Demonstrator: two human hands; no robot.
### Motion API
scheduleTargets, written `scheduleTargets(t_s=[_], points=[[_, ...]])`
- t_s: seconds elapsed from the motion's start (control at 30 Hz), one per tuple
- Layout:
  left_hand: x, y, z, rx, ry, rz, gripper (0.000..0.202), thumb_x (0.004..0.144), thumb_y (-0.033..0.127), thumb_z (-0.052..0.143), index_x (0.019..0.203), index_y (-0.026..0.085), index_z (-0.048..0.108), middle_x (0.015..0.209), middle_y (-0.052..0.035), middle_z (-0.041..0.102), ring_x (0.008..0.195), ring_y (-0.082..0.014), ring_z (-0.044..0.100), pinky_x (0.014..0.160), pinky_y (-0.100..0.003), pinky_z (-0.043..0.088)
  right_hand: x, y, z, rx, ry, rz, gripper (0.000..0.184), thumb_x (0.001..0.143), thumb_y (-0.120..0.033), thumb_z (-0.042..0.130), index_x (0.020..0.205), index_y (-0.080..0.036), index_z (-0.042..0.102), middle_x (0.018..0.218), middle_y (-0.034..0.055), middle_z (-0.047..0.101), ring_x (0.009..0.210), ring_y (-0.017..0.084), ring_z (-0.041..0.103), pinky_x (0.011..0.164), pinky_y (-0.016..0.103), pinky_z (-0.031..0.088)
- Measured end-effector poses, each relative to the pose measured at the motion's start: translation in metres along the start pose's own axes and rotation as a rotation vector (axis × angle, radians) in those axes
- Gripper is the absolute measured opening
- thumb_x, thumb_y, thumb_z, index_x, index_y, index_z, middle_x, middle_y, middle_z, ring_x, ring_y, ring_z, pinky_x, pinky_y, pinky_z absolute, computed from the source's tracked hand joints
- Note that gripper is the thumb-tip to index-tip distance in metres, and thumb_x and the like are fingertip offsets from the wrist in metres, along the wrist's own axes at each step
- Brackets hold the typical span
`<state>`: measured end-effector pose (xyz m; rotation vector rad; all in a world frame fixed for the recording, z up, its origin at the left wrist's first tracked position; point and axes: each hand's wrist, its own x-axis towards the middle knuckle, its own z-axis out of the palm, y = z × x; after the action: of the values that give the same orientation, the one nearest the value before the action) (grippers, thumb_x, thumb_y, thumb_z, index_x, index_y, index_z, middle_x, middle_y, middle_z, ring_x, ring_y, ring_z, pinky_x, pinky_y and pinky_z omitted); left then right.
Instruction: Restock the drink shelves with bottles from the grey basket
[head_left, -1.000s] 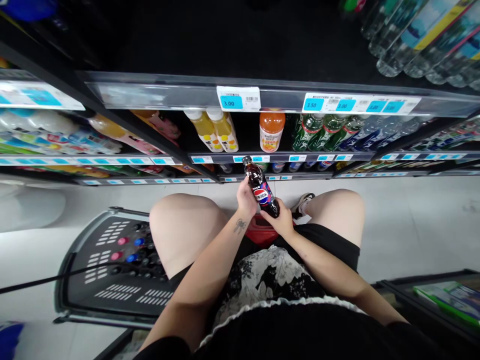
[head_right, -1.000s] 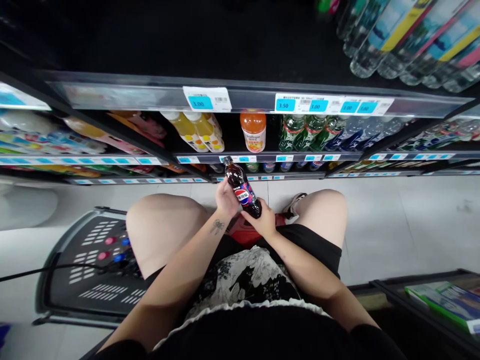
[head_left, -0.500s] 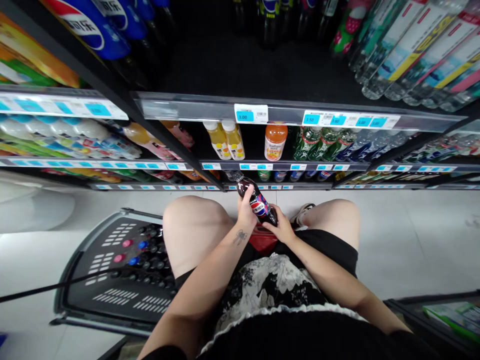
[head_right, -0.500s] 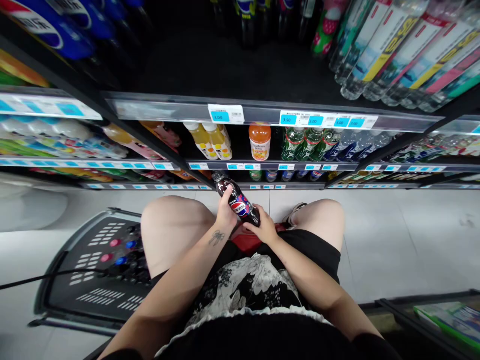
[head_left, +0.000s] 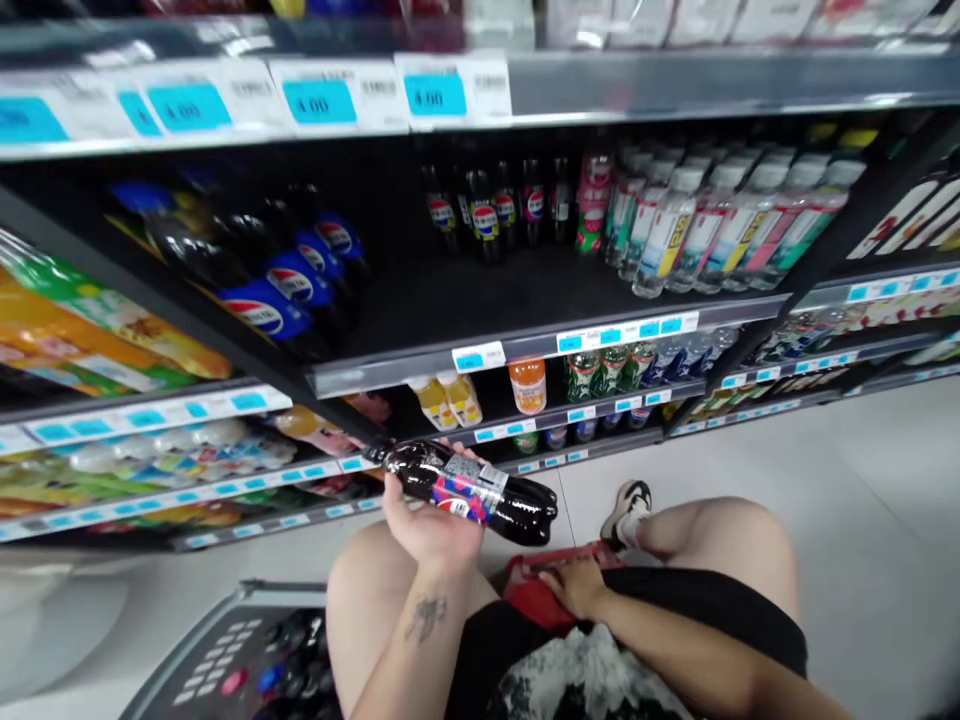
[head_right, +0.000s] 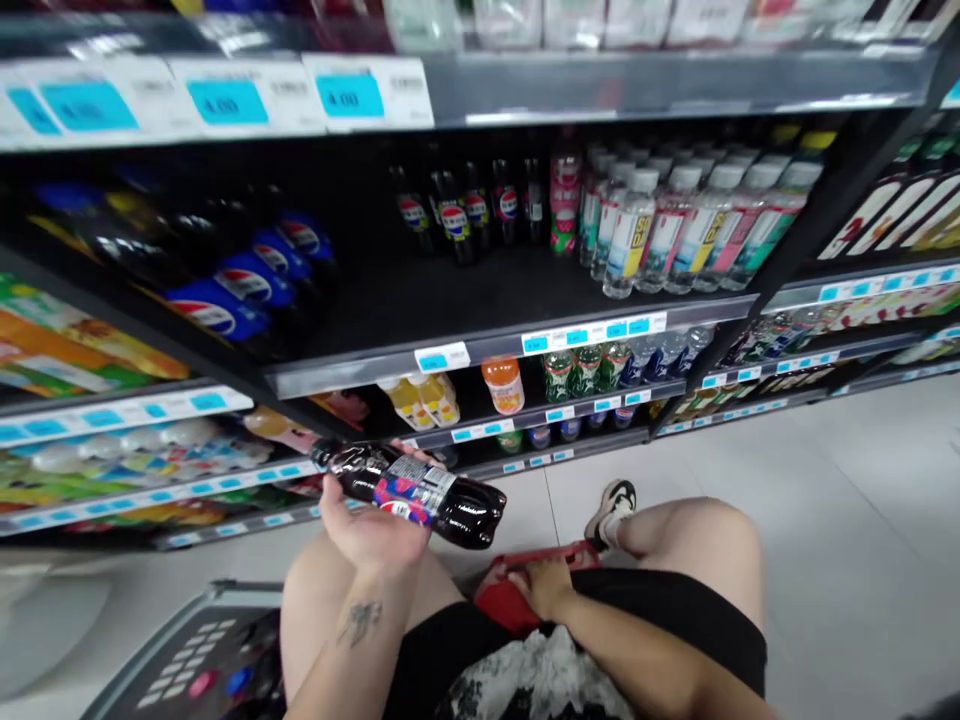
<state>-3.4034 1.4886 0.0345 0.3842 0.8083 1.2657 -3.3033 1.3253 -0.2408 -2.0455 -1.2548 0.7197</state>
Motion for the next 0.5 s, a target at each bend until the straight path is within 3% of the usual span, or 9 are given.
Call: scheduleTargets(t_s=[0.13, 0.23, 0.4, 0.5], points=[[-0.010, 0.030, 0.046, 0.080, -0.257, 0.158, 0.061, 0.075, 0.084, 0.049, 0.097, 0.032, 0.073, 0.094, -0.0064, 0.070, 0.101, -0.0281, 0.066, 0.084, -0.042, 0.059, 0.002, -0.009, 0.006, -0.158, -0.125, 0.064, 0.053, 0.082, -0.067, 0.043, 0.049, -0.029, 0.025, 0.057, 0.0144, 0.059, 0.077, 0.048, 0.073, 0.073, 0.061, 0.054], [-0.020, 0.042, 0.082, 0.099, -0.347, 0.333, 0.061, 0.071, 0.086, 0.054, 0.095, 0.033, 0.073, 0.095, -0.0062, 0.067, 0.097, -0.0279, 0.063, 0.081, -0.042, 0.057, 0.005, -0.003, 0.004, -0.202, -0.167, 0.086, 0.052, 0.084, -0.065, 0.037, 0.055, -0.029, 0.013, 0.065, 0.0185, 0.065, 0.083, 0.048, 0.073, 0.073, 0.059, 0.055], [-0.009, 0.032, 0.123, 0.167, -0.363, 0.764, 0.058, 0.069, 0.083, 0.054, 0.093, 0.033, 0.071, 0.090, -0.0056, 0.059, 0.088, -0.0274, 0.062, 0.080, -0.045, 0.056, 0.006, 0.016, -0.002, -0.269, -0.148, 0.154, 0.045, 0.083, -0.054, 0.041, 0.058, -0.029, 0.013, 0.075, 0.0213, 0.067, 0.092, 0.044, 0.074, 0.081, 0.058, 0.054], [0.019, 0.019, 0.133, 0.217, -0.343, 1.039, 0.069, 0.061, 0.087, 0.055, 0.098, 0.030, 0.065, 0.100, -0.0067, 0.060, 0.101, -0.0323, 0.064, 0.081, -0.047, 0.057, 0.011, 0.009, -0.015, -0.231, -0.089, 0.174, 0.042, 0.079, -0.052, 0.053, 0.056, -0.027, 0.029, 0.077, 0.0188, 0.066, 0.088, 0.040, 0.074, 0.079, 0.053, 0.055]])
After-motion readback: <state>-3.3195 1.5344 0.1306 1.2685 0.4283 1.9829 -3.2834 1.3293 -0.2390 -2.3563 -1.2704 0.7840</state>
